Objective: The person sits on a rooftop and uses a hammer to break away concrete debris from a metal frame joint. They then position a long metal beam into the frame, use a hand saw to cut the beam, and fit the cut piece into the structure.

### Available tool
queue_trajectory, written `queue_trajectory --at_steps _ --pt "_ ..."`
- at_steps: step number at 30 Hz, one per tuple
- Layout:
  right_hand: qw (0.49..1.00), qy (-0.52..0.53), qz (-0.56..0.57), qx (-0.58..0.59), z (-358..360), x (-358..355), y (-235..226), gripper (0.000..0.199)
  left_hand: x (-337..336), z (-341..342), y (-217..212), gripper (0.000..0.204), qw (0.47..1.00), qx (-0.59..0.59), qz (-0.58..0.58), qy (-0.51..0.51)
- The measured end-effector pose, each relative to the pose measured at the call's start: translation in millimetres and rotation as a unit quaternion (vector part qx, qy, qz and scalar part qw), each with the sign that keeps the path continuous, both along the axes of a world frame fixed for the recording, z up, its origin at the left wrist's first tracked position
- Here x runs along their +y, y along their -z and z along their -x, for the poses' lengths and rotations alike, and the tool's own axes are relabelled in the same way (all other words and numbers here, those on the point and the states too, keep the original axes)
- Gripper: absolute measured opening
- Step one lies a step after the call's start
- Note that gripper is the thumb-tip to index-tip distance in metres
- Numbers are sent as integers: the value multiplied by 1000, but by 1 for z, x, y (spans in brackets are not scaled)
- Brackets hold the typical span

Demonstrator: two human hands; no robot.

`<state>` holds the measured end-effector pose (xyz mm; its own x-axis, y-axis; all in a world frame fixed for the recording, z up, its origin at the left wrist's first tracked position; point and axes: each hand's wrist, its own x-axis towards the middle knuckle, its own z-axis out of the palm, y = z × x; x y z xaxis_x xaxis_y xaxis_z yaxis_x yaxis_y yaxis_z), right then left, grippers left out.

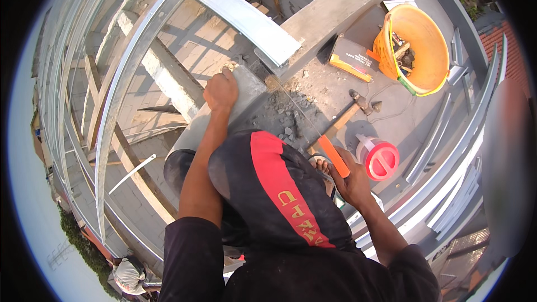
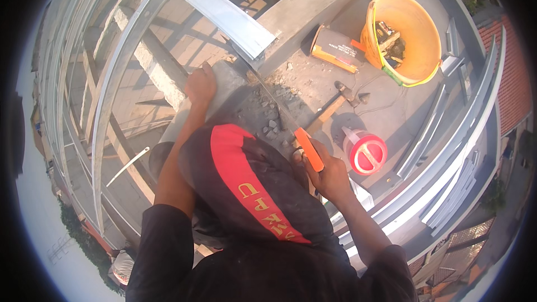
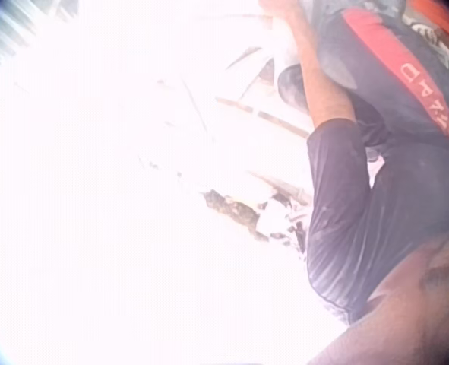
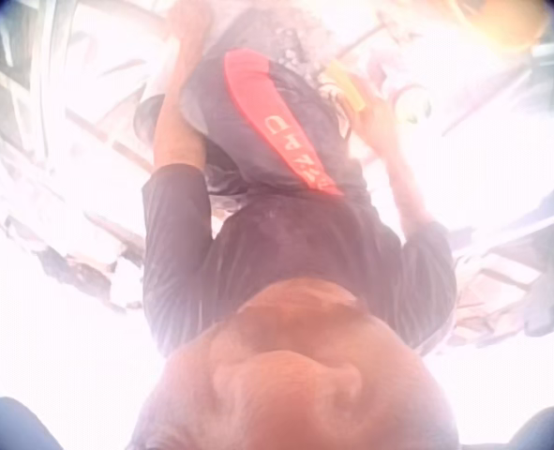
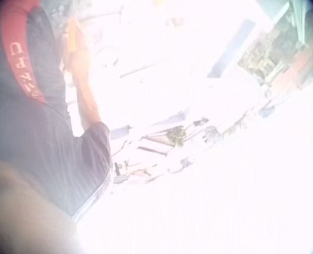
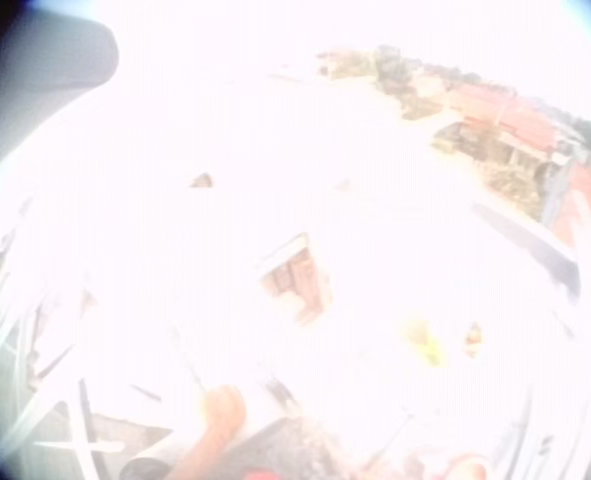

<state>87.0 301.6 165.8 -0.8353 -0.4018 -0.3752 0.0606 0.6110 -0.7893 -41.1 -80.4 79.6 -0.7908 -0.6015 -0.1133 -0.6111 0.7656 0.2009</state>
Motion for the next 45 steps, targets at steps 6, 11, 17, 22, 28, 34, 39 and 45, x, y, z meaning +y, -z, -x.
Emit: queue_trajectory --at_steps 6,11,17,22,28,34,39,45 --pt "995 10 -87 37 31 -64 39 49 8 5 -5 64 1000 -9 -2 -7" --pt "995 -20 -55 80 38 -65 12 57 1 3 1 63 1000 -7 -1 -15" --pt "992 16 -20 125 7 -62 32 64 -1 3 -2 59 1000 1 -20 -9" --pt "988 -30 -20 151 34 -81 65 69 -2 3 -4 58 999 2 -39 -16" --pt "986 -25 -18 165 19 -74 55 72 0 1 -6 58 999 11 -50 -11" --pt "994 -24 -45 94 46 -111 79 74 -2 3 -1 59 999 6 -43 -13" --pt "977 -66 40 198 35 -89 93 77 0 3 -2 59 999 -10 -51 -16" --pt "992 -29 17 123 40 -104 93 78 0 5 -5 64 998 -31 -52 -19"
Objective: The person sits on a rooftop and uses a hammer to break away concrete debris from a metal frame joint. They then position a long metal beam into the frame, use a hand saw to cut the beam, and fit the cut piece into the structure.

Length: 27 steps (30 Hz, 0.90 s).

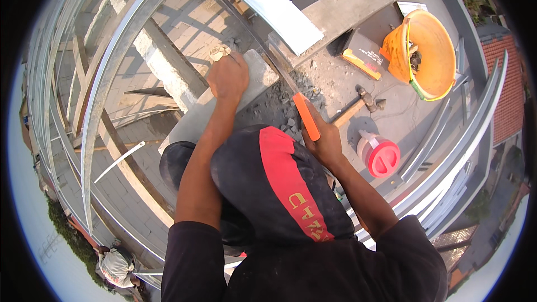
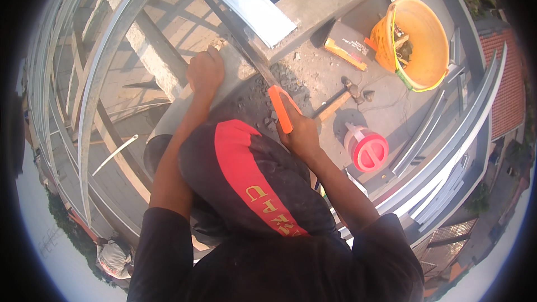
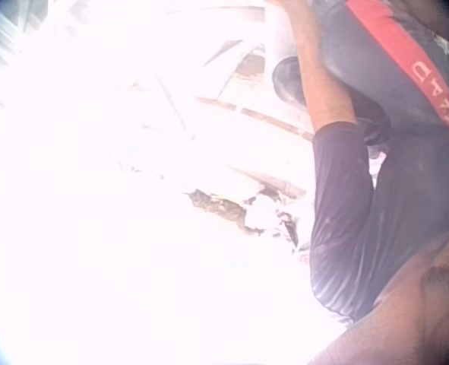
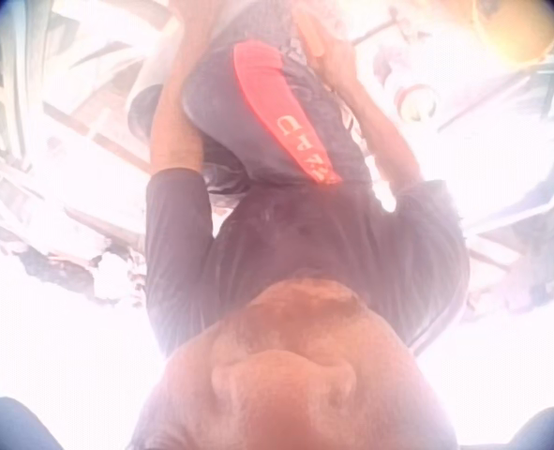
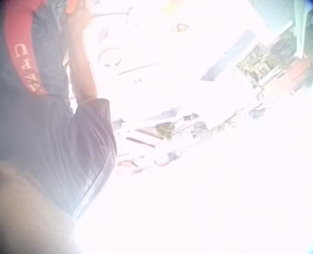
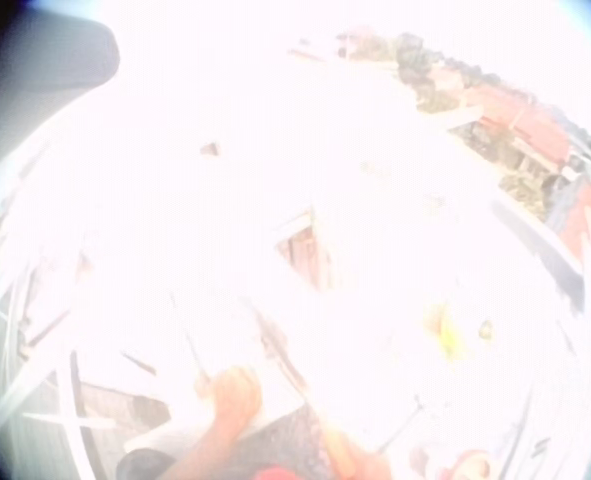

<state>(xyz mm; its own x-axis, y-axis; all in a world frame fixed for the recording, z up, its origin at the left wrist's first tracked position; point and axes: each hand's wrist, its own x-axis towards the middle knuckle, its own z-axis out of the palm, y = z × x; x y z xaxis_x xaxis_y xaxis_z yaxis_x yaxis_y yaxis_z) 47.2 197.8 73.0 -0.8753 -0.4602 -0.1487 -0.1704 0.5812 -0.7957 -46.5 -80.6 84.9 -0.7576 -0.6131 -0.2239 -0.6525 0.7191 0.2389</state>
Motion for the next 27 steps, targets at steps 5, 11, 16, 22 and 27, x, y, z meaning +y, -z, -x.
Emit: queue_trajectory --at_steps 5,11,16,22,27 --pt "995 5 75 58 6 0 -5 75 1 0 1 63 1000 -2 4 0" --pt "998 28 56 -9 20 -17 -15 76 0 0 5 64 1000 -4 15 2" --pt "996 10 91 0 -1 12 -4 74 1 0 6 60 999 16 32 13" --pt "993 -38 92 66 7 20 -15 72 0 -2 4 59 999 24 32 19" --pt "1000 -8 -13 17 14 8 5 72 0 1 9 57 999 31 31 9"
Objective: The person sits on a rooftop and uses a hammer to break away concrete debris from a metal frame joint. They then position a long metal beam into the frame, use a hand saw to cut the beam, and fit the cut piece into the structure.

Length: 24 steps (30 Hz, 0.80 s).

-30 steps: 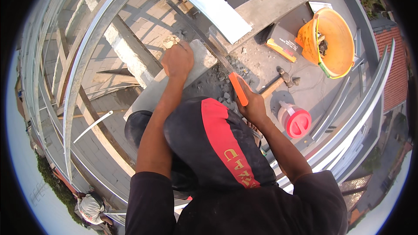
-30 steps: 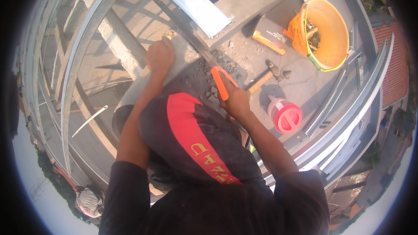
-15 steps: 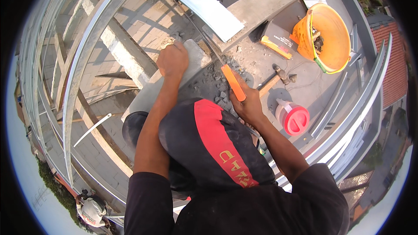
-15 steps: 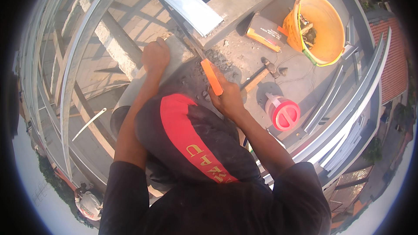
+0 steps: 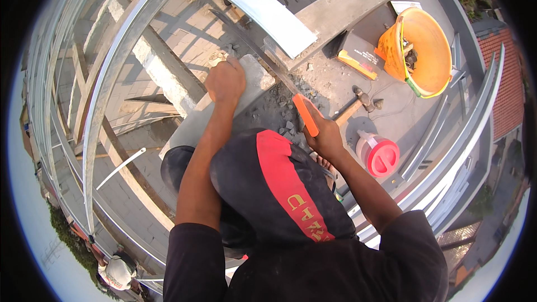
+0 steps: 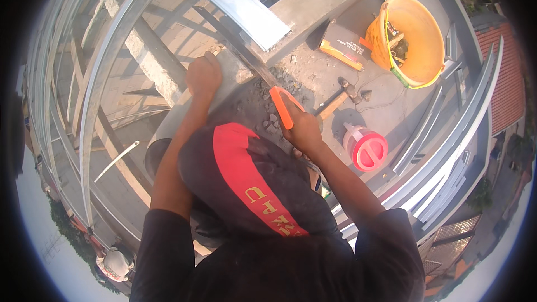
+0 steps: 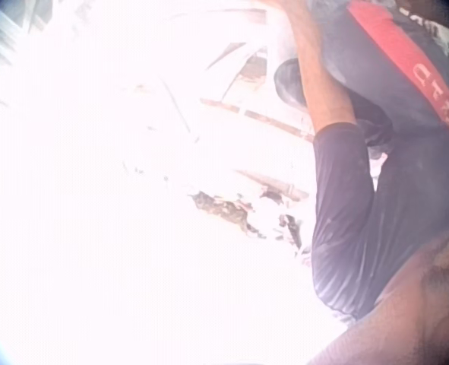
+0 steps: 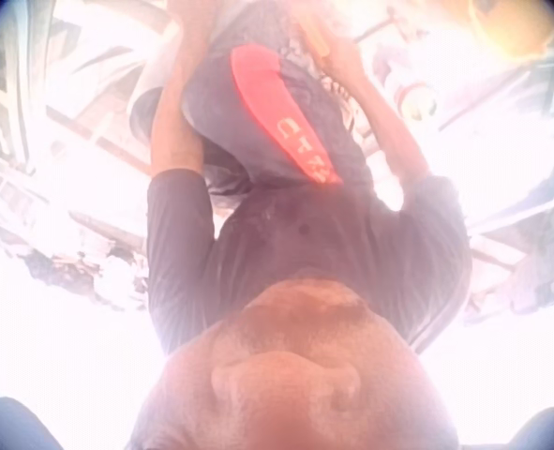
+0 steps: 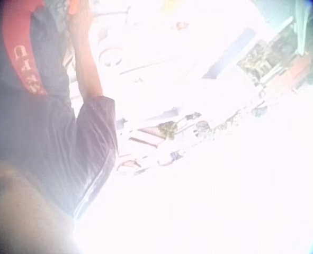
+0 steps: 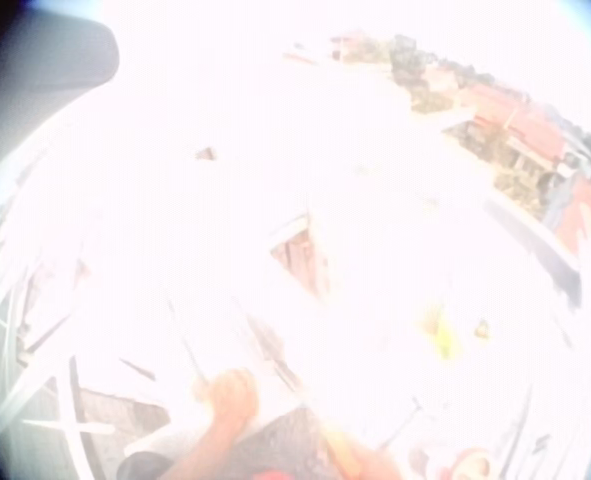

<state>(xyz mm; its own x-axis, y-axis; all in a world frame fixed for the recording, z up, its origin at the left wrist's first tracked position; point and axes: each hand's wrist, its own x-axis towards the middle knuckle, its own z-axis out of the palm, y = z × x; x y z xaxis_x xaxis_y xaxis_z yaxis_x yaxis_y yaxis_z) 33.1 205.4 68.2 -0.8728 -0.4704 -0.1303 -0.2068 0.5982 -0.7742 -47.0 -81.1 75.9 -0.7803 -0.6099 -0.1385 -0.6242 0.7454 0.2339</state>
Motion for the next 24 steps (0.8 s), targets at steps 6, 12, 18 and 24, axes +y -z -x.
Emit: queue_trajectory --at_steps 6,12,18,24 --pt "996 2 80 31 -26 21 -29 73 -1 -3 0 58 1000 5 1 4" --pt "998 4 -46 -45 -15 30 -3 69 3 0 -1 59 1000 12 9 16" --pt "995 16 84 44 -33 37 -43 71 -1 -2 0 59 1000 2 4 5" --pt "994 26 -14 -107 -16 40 -23 67 1 0 0 60 1000 -3 9 12"
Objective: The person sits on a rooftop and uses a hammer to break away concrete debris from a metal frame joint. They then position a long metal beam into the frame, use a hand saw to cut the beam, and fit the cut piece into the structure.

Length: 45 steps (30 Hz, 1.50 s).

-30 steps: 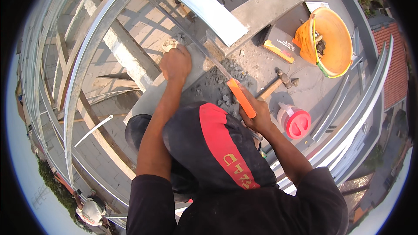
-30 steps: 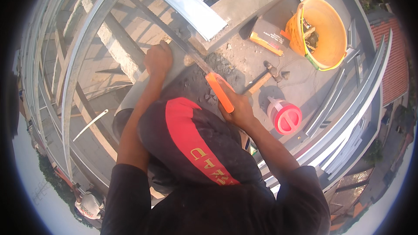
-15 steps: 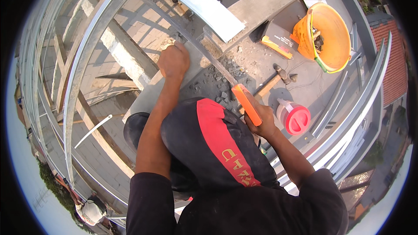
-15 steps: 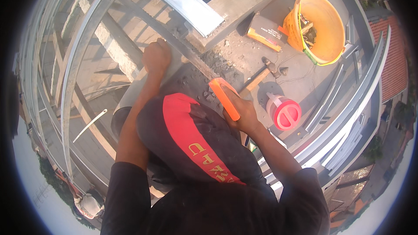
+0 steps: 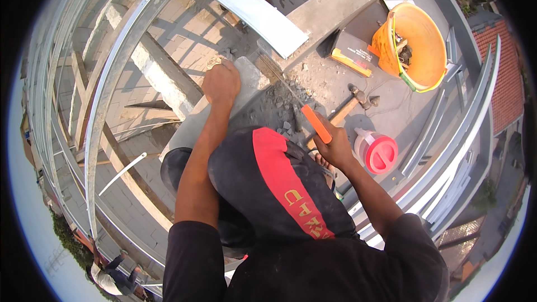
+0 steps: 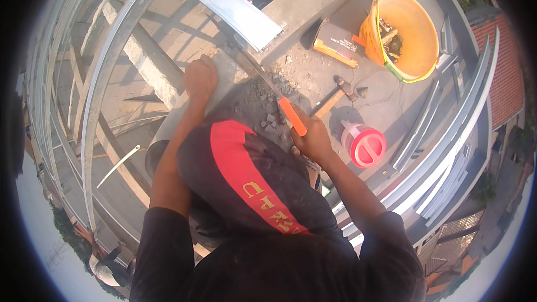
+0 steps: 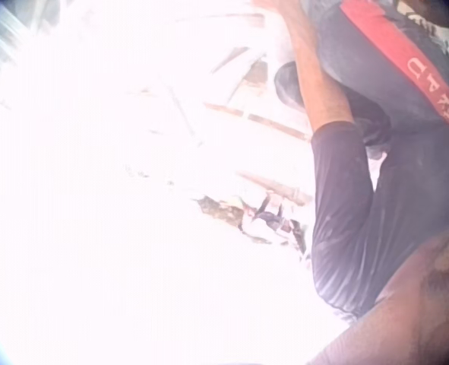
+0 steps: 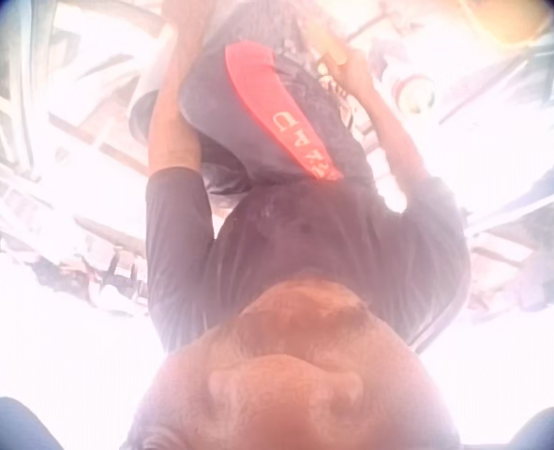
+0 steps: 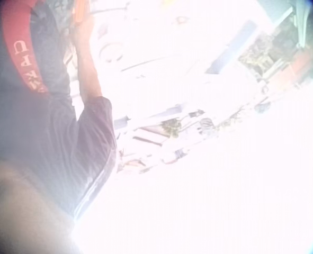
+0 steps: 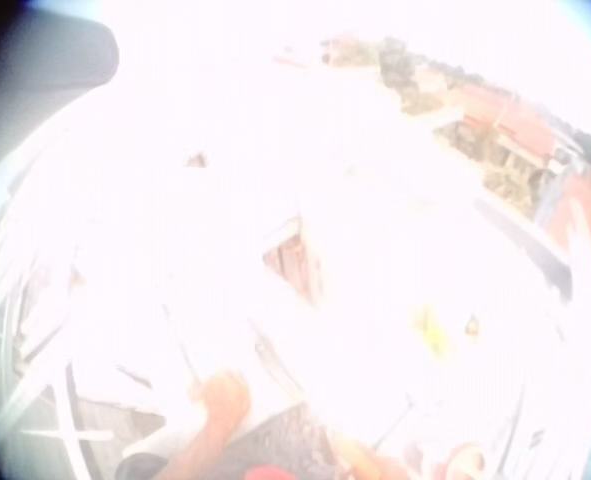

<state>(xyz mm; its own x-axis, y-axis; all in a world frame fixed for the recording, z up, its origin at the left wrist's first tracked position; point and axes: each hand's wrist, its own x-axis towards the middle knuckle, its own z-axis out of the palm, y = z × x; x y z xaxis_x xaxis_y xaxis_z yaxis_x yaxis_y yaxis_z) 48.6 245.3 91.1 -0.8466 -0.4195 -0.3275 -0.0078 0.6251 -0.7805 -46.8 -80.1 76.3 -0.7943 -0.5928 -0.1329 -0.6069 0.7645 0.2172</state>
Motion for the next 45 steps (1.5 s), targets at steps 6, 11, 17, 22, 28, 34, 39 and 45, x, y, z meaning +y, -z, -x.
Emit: queue_trajectory --at_steps 6,11,17,22,28,34,39,45 --pt "988 -14 99 120 -18 9 -13 68 -2 -3 -2 60 1000 -12 0 -1" --pt "999 31 38 12 1 -4 6 70 -1 -1 1 60 1000 12 2 9" --pt "983 16 116 140 -23 6 -12 58 -1 -1 -1 60 1000 -7 3 5" --pt "992 35 95 -69 22 17 10 57 1 2 -2 60 1000 -12 -1 1" --pt "993 -9 92 71 -15 21 -31 68 -1 1 -5 60 1000 -24 -2 -12" --pt "988 76 108 -74 0 7 6 54 1 3 -3 61 1000 -19 6 -6" --pt "989 23 148 1 0 21 -48 52 6 0 -10 61 1000 -18 3 -25" --pt "987 18 158 19 -1 11 -19 60 1 2 1 60 1000 -2 20 -12"
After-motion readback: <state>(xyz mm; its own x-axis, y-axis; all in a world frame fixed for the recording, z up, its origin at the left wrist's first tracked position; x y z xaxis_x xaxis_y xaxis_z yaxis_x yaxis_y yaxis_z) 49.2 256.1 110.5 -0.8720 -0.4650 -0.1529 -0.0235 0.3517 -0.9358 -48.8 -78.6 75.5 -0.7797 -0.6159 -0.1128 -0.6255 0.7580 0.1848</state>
